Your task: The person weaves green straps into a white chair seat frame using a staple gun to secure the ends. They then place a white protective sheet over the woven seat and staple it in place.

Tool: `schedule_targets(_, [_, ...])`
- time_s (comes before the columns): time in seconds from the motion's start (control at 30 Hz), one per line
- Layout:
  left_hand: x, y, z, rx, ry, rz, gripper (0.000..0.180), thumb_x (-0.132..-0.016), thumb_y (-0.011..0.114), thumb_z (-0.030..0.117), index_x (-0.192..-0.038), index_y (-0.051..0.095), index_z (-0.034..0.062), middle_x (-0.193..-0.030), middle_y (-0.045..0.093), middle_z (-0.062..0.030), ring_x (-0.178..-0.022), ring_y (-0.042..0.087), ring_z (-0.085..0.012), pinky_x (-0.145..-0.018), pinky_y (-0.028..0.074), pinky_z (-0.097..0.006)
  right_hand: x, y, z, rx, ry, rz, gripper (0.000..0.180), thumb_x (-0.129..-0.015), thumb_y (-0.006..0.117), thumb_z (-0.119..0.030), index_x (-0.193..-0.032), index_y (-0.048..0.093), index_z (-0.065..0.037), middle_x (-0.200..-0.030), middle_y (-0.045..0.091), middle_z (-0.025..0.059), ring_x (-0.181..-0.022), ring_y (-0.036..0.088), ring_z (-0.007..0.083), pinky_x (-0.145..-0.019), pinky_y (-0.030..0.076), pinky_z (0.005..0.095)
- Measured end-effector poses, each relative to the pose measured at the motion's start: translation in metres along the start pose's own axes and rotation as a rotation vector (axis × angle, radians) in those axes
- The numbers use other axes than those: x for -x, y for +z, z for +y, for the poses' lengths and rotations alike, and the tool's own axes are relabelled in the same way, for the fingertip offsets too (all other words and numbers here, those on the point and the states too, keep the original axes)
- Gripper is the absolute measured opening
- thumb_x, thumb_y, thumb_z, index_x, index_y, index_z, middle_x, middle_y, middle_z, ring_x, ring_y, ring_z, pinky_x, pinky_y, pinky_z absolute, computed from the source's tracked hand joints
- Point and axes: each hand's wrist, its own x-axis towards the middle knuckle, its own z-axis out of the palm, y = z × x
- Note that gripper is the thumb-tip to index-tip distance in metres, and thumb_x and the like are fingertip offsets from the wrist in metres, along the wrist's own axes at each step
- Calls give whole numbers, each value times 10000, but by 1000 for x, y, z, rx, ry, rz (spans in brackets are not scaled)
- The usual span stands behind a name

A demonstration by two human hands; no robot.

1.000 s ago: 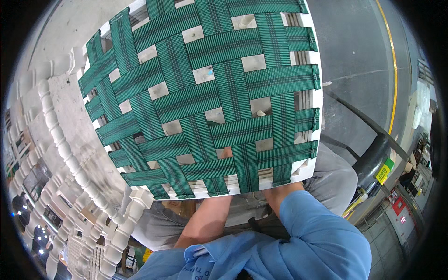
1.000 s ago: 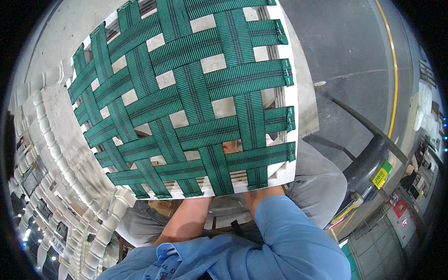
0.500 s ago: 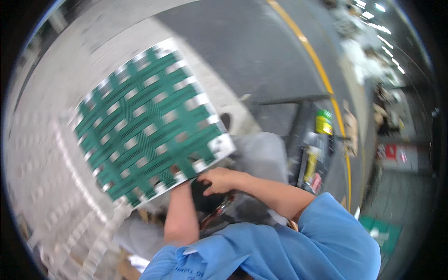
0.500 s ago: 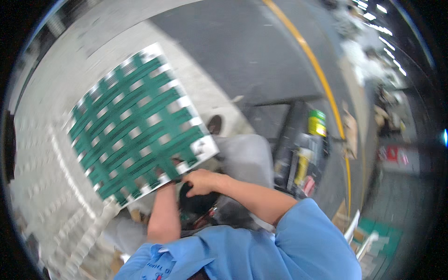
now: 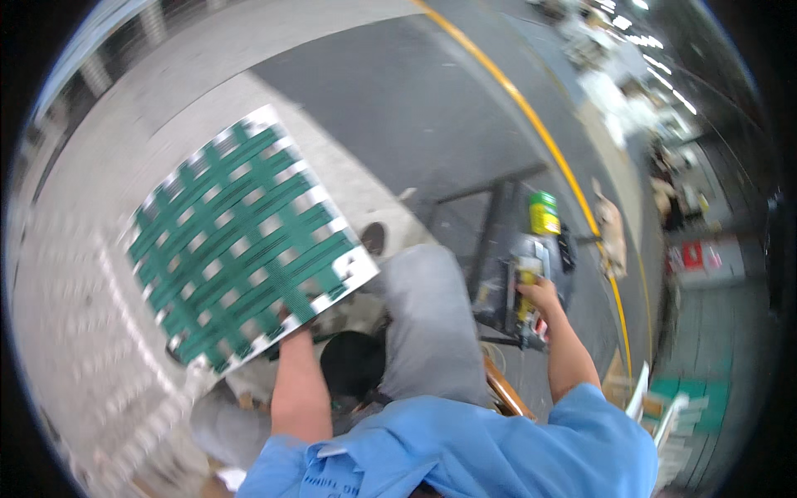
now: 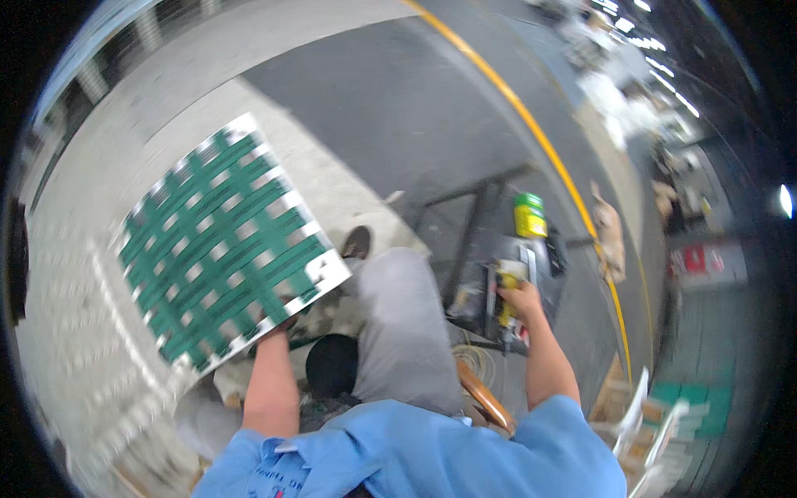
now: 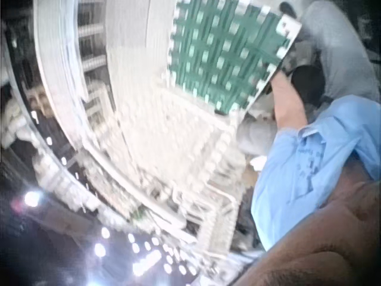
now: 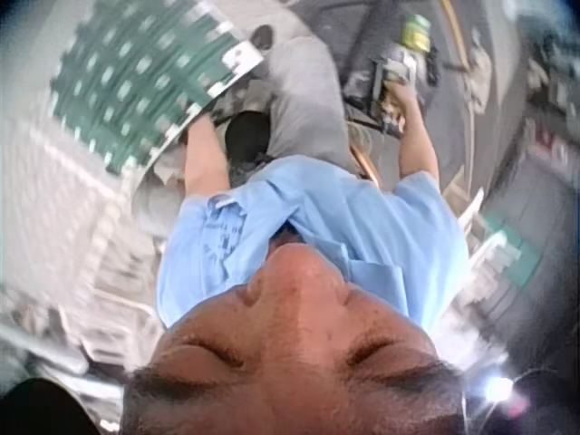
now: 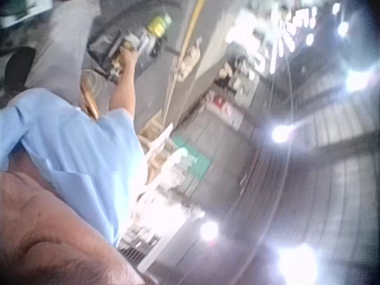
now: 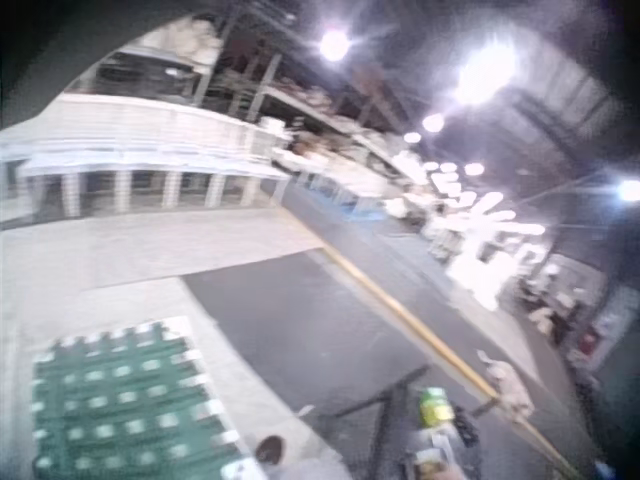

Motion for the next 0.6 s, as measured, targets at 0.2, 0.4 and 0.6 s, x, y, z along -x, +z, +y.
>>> schedule_targets(0.2, [-4,0,-3,140,5,-35,368,-1020,565,428,-1100,670,85,-1040,723,-125,-896,707,-307,-765,631,-490,43,-15,-12,-246,-249,51,474,-698,659,69,-1166,637,-10,-1043,692,65,-879,665,203,-746,534,355])
schedule_targets(0.4, [-1,-10,-3,233,16,-68,371,-1021,561,430,-1102,668,85,-1041,723,-125,-896,707,-306,-766,631,-490,141,-28,-119,-359,-441,-156,378,-941,698,-71,-1310,626,-24,-1155,693,46,-1052,633,176,-923,483,329])
schedule_targets(0.6, [-2,-6,-7,285,1,-95,373,-1023,556,432,-1104,667,85,-1043,723,-125,-897,706,-305,-767,631,-491,239,99,-213,-286,-392,-716,432,-952,781,-266,-1302,640,-56,-1018,733,11,-731,607,101,-616,469,273])
